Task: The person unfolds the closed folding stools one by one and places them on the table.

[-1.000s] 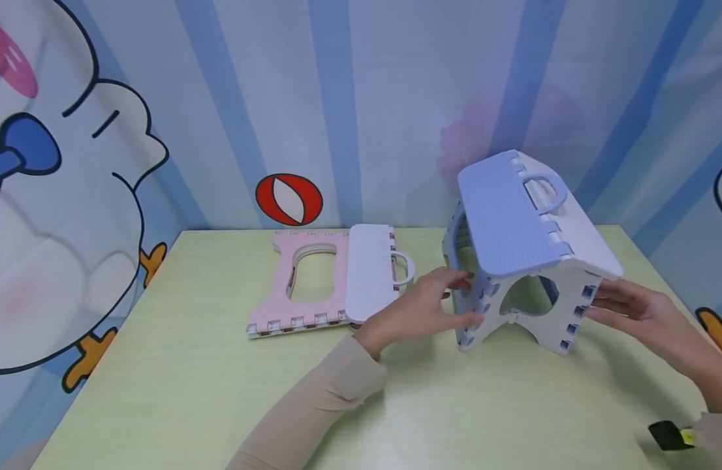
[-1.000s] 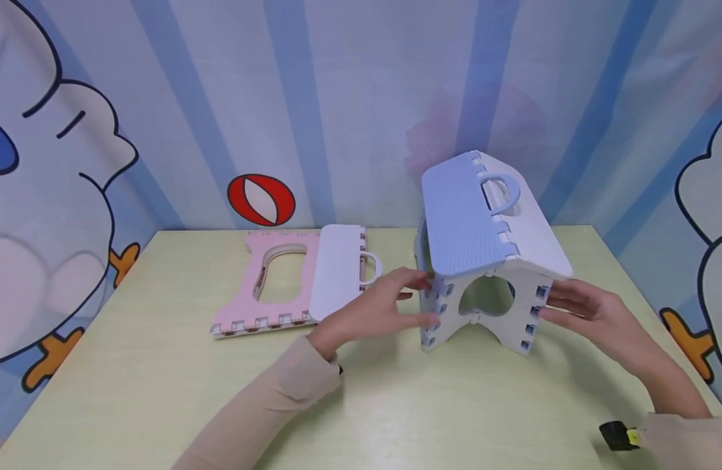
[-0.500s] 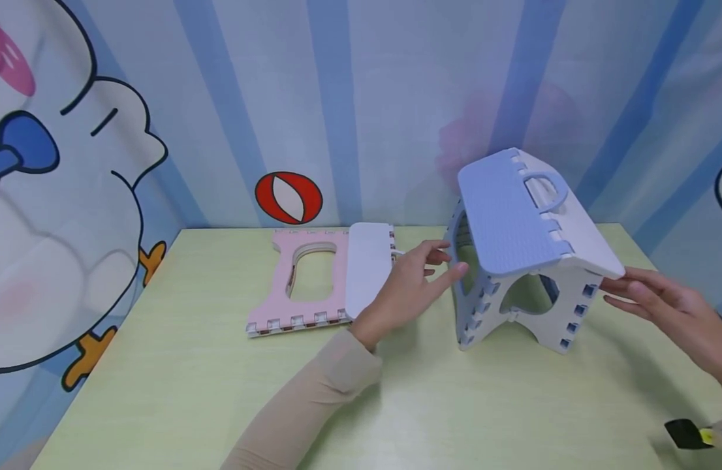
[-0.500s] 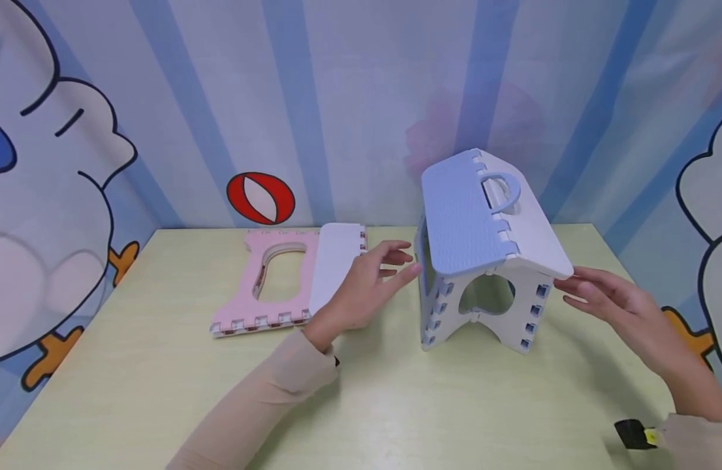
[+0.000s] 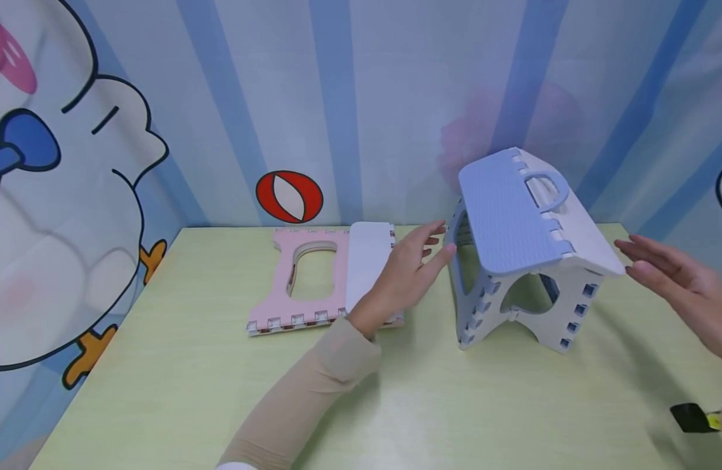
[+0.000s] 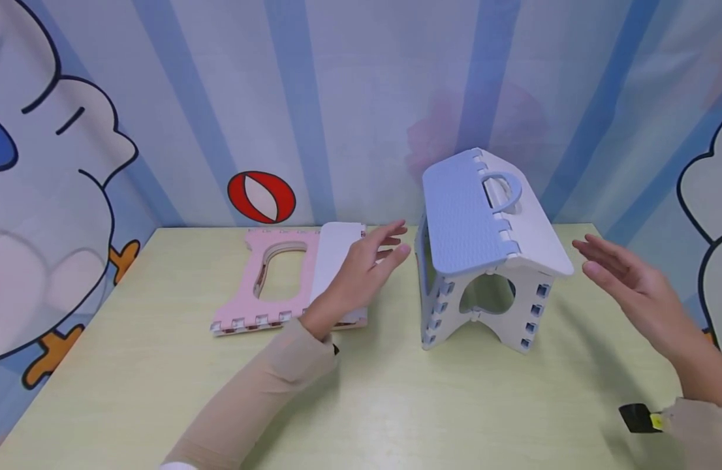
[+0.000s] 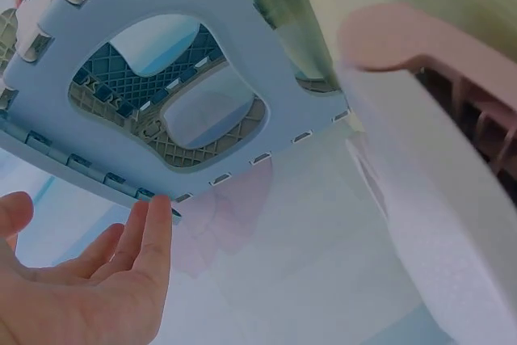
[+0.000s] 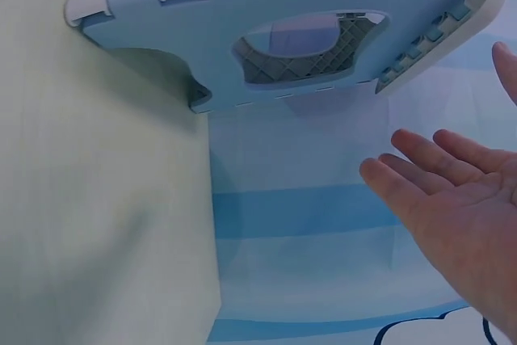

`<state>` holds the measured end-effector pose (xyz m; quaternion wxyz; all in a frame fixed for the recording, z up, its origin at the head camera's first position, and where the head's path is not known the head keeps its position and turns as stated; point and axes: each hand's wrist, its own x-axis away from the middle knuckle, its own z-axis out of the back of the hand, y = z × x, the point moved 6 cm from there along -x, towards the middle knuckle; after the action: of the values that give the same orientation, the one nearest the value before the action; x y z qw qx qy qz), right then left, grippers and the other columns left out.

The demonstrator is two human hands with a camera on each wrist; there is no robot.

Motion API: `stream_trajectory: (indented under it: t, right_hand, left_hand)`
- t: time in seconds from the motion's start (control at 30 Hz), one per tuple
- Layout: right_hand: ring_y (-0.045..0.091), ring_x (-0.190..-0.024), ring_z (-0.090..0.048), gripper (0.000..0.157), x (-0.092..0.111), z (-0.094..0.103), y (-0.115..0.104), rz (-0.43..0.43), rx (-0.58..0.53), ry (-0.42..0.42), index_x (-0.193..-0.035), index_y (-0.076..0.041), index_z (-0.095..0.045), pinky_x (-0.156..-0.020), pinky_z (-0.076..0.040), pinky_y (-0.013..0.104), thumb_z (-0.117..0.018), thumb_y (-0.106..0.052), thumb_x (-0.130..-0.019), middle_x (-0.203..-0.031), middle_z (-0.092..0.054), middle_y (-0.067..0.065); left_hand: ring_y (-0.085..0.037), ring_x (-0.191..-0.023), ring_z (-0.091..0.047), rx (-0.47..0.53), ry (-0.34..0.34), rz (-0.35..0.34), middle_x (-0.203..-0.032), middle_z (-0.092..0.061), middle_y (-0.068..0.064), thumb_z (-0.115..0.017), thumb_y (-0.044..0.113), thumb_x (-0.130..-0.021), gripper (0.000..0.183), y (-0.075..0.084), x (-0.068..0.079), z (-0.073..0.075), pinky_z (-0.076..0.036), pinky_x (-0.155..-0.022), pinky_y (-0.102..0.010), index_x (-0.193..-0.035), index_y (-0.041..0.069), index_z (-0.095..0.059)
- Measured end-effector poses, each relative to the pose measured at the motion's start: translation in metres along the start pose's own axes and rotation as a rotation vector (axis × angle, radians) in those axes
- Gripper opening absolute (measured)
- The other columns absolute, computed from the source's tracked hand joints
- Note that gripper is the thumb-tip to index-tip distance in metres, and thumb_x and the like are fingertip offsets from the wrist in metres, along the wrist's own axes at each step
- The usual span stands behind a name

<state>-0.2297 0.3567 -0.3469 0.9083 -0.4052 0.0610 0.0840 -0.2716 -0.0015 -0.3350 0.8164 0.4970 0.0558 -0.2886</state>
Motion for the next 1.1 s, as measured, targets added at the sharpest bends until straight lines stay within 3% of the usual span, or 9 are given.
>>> stream_trajectory:
  t: [0.1, 0.2, 0.33, 0.47, 0.67, 0.8, 0.9, 1.0, 1.1]
  right_hand:
    - [0.012, -0.148, -0.024, 0.061, -0.003, 0.003, -0.007, 0.006, -0.01, 0.024, -0.161, -0.026, -0.013, -0.12, -0.013, 0.029, -0.044, -0.027, -0.108, -0.164, -0.021, 0.001]
    - [0.011, -0.149, -0.018, 0.062, -0.007, 0.006, -0.015, 0.01, -0.009, 0.045, -0.161, -0.027, -0.013, -0.119, -0.005, 0.055, -0.044, -0.029, -0.108, -0.165, -0.018, 0.001]
    - [0.015, -0.151, -0.013, 0.063, -0.015, 0.009, -0.026, 0.019, 0.021, 0.048, -0.161, -0.025, -0.011, -0.118, -0.005, 0.058, -0.044, -0.03, -0.108, -0.165, -0.015, 0.004]
    - [0.019, -0.151, -0.011, 0.063, -0.022, 0.011, -0.037, 0.045, 0.041, 0.042, -0.161, -0.021, -0.01, -0.118, -0.005, 0.057, -0.044, -0.029, -0.108, -0.165, -0.013, 0.003]
    - [0.013, -0.15, -0.011, 0.066, -0.029, 0.015, -0.05, 0.076, 0.073, 0.05, -0.161, -0.025, -0.01, -0.12, -0.011, 0.047, -0.047, -0.028, -0.107, -0.164, -0.013, -0.006]
    - [0.007, -0.149, -0.012, 0.065, -0.034, 0.016, -0.062, 0.131, 0.082, 0.051, -0.161, -0.025, -0.013, -0.119, -0.014, 0.028, -0.049, -0.023, -0.107, -0.164, -0.014, -0.004]
    - [0.003, -0.147, -0.014, 0.065, -0.038, 0.015, -0.073, 0.176, 0.086, 0.045, -0.161, -0.024, -0.016, -0.11, -0.016, 0.009, -0.051, -0.02, -0.106, -0.165, -0.015, 0.001]
    - [0.004, -0.148, -0.013, 0.066, -0.044, 0.013, -0.082, 0.203, 0.077, 0.014, -0.161, -0.023, -0.017, -0.104, -0.016, 0.003, -0.053, -0.017, -0.105, -0.165, -0.014, 0.003]
    - [0.007, -0.149, -0.011, 0.068, -0.051, 0.01, -0.088, 0.213, 0.062, -0.025, -0.16, -0.025, -0.015, -0.105, -0.015, 0.004, -0.053, -0.016, -0.105, -0.165, -0.012, 0.0]
  left_hand:
    - [-0.024, -0.133, -0.047, -0.042, -0.001, -0.009, -0.15, -0.045, -0.012, -0.046, 0.037, -0.107, 0.057, 0.004, -0.003, 0.001, -0.042, -0.107, -0.034, -0.154, 0.005, -0.035]
    - [-0.021, -0.139, -0.039, -0.079, -0.019, -0.013, -0.155, -0.039, -0.009, -0.043, 0.041, -0.107, 0.06, 0.009, -0.007, 0.002, -0.036, -0.111, -0.036, -0.156, 0.007, -0.031]
    - [-0.017, -0.147, -0.026, -0.093, -0.048, -0.03, -0.161, -0.029, -0.007, -0.04, 0.043, -0.107, 0.064, 0.017, -0.012, 0.002, -0.025, -0.118, -0.037, -0.158, 0.008, -0.025]
    - [-0.012, -0.148, -0.019, -0.101, -0.062, -0.05, -0.163, -0.024, -0.007, -0.04, 0.043, -0.107, 0.065, 0.024, -0.017, 0.001, -0.019, -0.119, -0.032, -0.159, 0.007, -0.021]
    - [-0.006, -0.148, -0.013, -0.128, -0.101, -0.078, -0.165, -0.019, -0.005, -0.041, 0.041, -0.108, 0.065, 0.035, -0.026, -0.002, -0.013, -0.118, -0.022, -0.159, 0.008, -0.018]
    - [-0.004, -0.148, -0.007, -0.154, -0.145, -0.088, -0.166, -0.015, -0.007, -0.04, 0.041, -0.108, 0.067, 0.041, -0.032, -0.006, -0.009, -0.116, -0.017, -0.16, 0.007, -0.015]
    - [-0.005, -0.149, -0.004, -0.189, -0.182, -0.088, -0.166, -0.012, -0.006, -0.04, 0.042, -0.108, 0.068, 0.046, -0.037, -0.009, -0.006, -0.115, -0.015, -0.16, 0.007, -0.012]
    - [-0.007, -0.15, -0.002, -0.244, -0.208, -0.095, -0.166, -0.011, -0.005, -0.04, 0.042, -0.108, 0.069, 0.053, -0.042, -0.012, -0.002, -0.114, -0.014, -0.16, 0.007, -0.011]
    - [-0.009, -0.151, -0.001, -0.289, -0.218, -0.11, -0.166, -0.009, -0.004, -0.039, 0.043, -0.107, 0.07, 0.06, -0.048, -0.014, 0.0, -0.113, -0.013, -0.16, 0.007, -0.011]
